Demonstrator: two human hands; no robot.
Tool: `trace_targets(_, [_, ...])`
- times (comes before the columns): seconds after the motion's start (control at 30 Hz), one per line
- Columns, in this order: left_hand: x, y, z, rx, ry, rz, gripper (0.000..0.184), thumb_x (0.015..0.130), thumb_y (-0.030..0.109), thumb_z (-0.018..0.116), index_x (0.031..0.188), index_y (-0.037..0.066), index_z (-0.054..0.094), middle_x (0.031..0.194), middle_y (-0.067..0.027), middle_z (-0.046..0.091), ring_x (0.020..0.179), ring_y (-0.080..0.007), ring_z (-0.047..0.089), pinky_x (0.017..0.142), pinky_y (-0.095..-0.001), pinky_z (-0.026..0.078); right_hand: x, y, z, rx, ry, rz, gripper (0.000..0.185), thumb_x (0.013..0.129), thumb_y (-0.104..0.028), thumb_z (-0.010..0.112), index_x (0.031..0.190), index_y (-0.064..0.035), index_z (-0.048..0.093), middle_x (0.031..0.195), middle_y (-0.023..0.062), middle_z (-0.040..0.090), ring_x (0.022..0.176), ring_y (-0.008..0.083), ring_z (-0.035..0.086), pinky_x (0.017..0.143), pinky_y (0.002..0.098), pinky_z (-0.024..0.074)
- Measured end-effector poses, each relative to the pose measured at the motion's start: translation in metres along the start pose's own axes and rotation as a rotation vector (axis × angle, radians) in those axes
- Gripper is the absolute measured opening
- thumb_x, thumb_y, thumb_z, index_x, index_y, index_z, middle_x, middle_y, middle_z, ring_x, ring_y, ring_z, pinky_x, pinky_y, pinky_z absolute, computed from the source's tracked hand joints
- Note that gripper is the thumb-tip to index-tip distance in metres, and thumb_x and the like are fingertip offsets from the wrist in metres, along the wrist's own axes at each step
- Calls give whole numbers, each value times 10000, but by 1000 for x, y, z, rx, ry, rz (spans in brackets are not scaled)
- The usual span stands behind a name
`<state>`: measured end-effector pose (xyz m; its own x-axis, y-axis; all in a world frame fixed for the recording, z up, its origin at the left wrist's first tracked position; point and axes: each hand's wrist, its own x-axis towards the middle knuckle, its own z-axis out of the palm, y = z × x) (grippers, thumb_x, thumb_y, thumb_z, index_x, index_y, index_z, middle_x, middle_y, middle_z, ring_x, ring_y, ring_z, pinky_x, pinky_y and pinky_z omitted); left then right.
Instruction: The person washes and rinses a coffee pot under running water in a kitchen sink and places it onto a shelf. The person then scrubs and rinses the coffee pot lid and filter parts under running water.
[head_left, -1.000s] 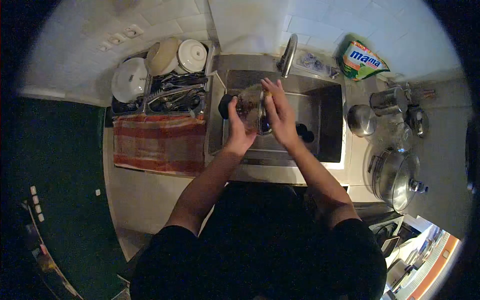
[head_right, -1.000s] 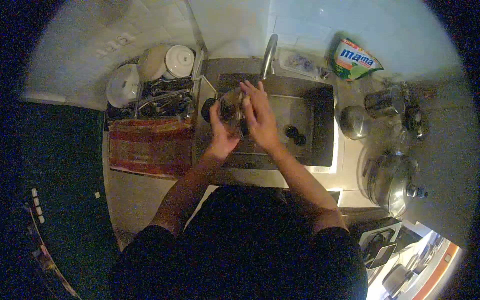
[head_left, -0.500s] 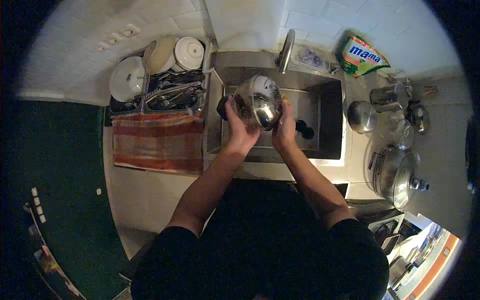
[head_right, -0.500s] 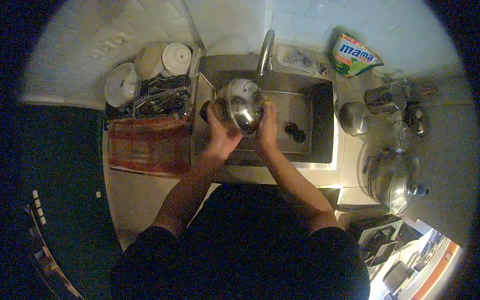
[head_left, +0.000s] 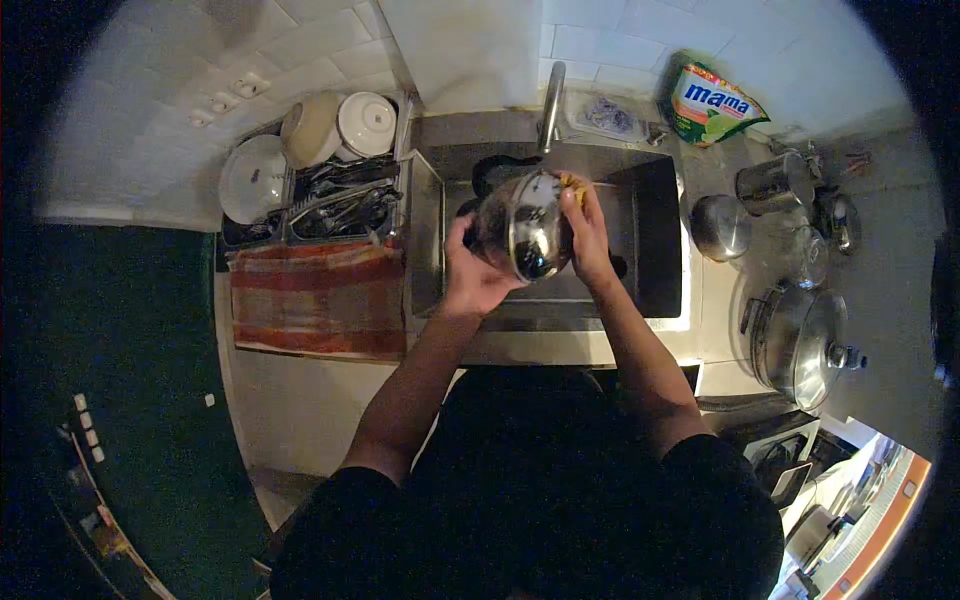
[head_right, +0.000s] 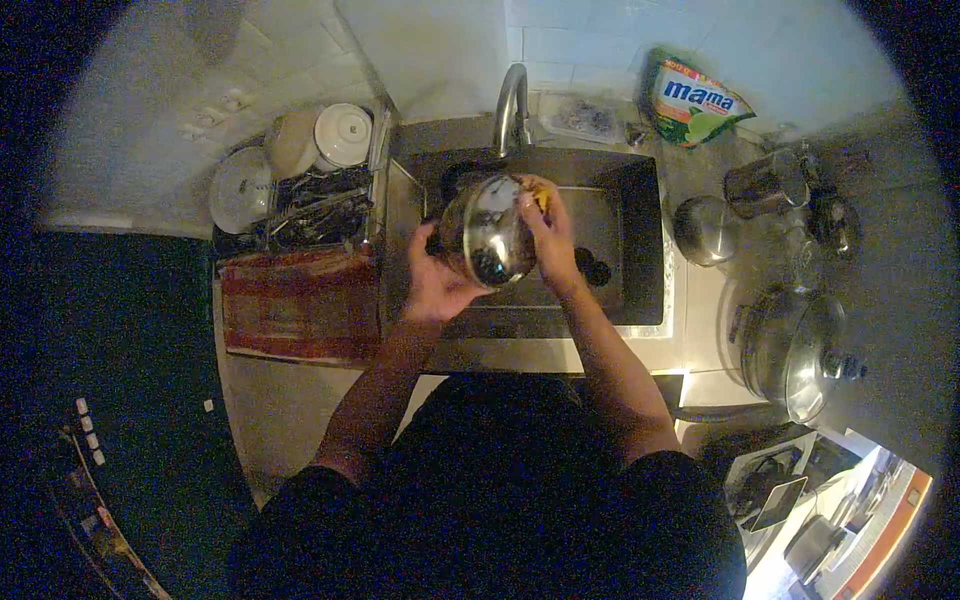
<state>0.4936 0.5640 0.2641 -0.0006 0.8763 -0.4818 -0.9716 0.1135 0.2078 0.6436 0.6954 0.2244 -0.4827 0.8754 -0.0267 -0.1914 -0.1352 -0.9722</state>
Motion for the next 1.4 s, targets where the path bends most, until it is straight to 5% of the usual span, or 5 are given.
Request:
trace_targets(0.3, [4, -8, 3, 210, 179, 268, 489, 1000, 544, 583, 1237, 129, 685, 1155, -62, 736, 1026, -242, 726, 897, -429, 601, -20, -69, 42, -785, -281, -648, 305, 1098, -204, 509, 1280, -25, 677, 1311, 188, 678, 1323, 400, 582, 1179, 494, 384])
trace_targets(0.57, [15, -12, -20, 136, 211, 234, 545, 973, 491, 615, 1317, 69, 626, 1231, -114, 708, 1092, -306, 703, 958, -462, 578, 10, -36, -1, -441, -304, 192, 375, 1105, -296, 472, 1307, -57, 678, 1225, 172, 714, 1203, 303, 658, 995, 390, 522])
trace_targets(0.77, [7, -3, -35, 344, 18, 142, 616, 972, 480, 601, 1390, 28, 574, 1340, -156, 659, 1224, -319, 651, 1064, -487, 520, 33, 8, -45, -768, -709, -34, 484, 999, -175, 564, 1449, 1, 581, 1455, 190, 622, 1320, 296, 607, 1149, 375, 434])
trace_targets(0.87, [-9, 8, -12, 321, -138, 19, 624, 968, 474, 600, 1400, 24, 569, 1333, -158, 661, 1209, -312, 659, 1047, -477, 535, 29, -16, -25, -161, -523, 455, 476, 1035, -196, 545, 1472, -10, 565, 1474, 167, 604, 1324, 272, 601, 1136, 379, 456])
trace_targets(1.4, [36, -12, -75, -53, -133, 472, 630, 1043, 616, 486, 1450, 142, 563, 1450, -63, 598, 1371, -275, 543, 1159, -484, 458, -43, 31, 40, 825, 48, 457, 489, 1141, -350, 425, 1549, -84, 466, 1548, 128, 518, 1423, 251, 478, 1225, 403, 349])
